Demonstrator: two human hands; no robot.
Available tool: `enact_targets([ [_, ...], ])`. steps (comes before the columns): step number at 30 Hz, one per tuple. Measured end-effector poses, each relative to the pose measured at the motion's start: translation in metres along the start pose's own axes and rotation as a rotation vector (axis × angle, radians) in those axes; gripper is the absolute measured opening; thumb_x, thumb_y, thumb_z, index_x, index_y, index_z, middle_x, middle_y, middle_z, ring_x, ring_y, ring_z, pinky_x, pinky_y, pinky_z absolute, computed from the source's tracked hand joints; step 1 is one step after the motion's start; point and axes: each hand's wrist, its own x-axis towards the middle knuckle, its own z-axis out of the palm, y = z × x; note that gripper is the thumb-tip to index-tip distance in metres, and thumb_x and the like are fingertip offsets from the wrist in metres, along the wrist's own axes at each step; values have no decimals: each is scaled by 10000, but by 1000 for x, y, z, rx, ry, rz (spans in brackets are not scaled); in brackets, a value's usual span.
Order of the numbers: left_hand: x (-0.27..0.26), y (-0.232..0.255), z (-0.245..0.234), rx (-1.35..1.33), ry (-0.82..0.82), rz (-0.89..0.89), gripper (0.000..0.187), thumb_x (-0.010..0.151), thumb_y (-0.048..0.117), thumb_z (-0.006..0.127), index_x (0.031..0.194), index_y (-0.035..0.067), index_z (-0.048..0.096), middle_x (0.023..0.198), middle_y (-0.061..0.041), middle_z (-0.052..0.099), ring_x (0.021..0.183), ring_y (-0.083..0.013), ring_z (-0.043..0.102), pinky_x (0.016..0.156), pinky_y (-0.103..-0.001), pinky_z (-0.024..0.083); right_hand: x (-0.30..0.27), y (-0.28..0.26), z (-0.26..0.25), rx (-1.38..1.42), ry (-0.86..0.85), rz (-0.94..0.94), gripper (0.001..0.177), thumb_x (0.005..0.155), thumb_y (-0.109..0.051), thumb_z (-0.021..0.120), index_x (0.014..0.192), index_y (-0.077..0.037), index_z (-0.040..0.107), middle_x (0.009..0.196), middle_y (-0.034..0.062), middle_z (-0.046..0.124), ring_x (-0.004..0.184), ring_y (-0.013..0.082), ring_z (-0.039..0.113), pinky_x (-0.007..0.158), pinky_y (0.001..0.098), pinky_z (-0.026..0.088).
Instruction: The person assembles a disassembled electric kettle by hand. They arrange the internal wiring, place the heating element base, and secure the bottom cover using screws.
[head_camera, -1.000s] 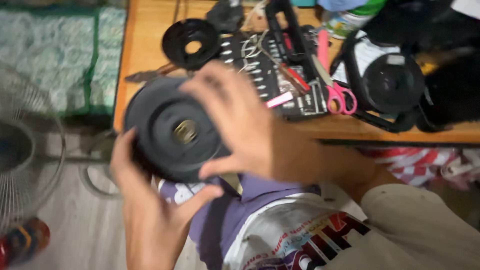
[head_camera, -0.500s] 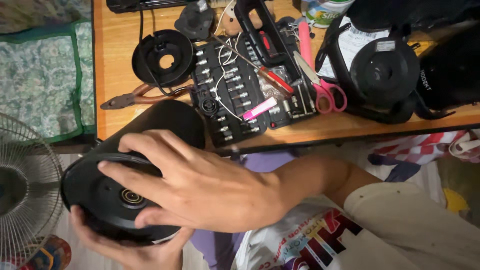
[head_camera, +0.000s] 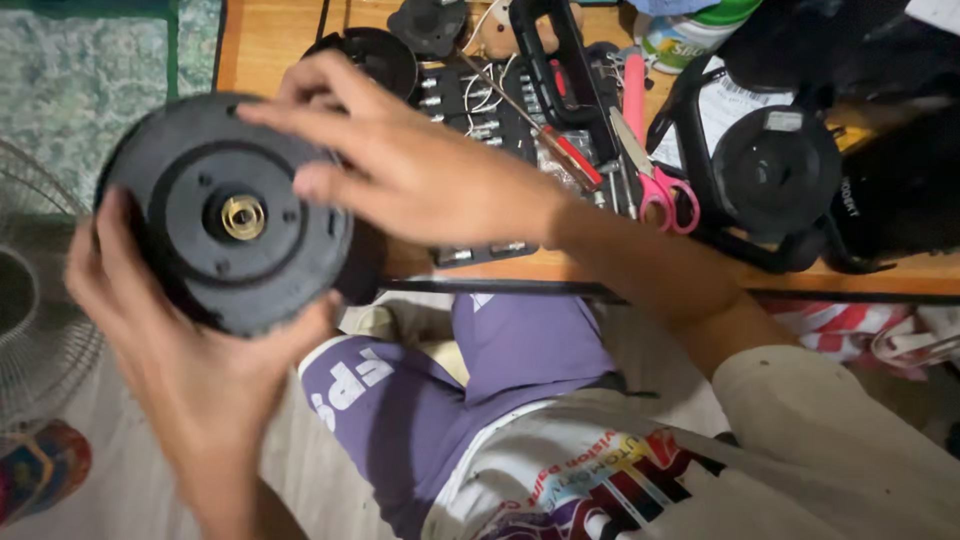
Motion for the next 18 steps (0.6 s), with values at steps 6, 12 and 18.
enact_targets([
  [6, 18, 2, -4, -8, -66, -35, 1236, 584, 390, 1006, 1543, -1, 332, 1502, -254, 362, 1304, -482, 542, 992, -536, 520, -7, 38, -13, 36, 14, -66, 388, 1207, -251, 533, 1556, -109, 442, 1391, 114, 528, 1328, 234, 556, 1167, 350, 478],
  [12, 18, -3, 2, -65, -17, -4, 1215, 645, 402, 1026, 1563, 10, 333, 1521, -239, 365, 1303, -468, 566, 1017, -525, 526, -48, 94, -3, -255, -103, 189, 276, 993, -46, 610, 1266, -44, 648, 1195, 148, 635, 1106, 296, 633, 930, 360, 513],
  [18, 32, -7, 17, -119, 20, 50, 1190, 694, 388, 1027, 1578, 23, 319, 1527, -230, 361, 1316, -468, 566, 1032, -518, 533, -54, 129, -1, -260, 14, 512, 154, 970, -122, 671, 1091, -41, 722, 924, 140, 686, 769, 273, 665, 733, 397, 523],
])
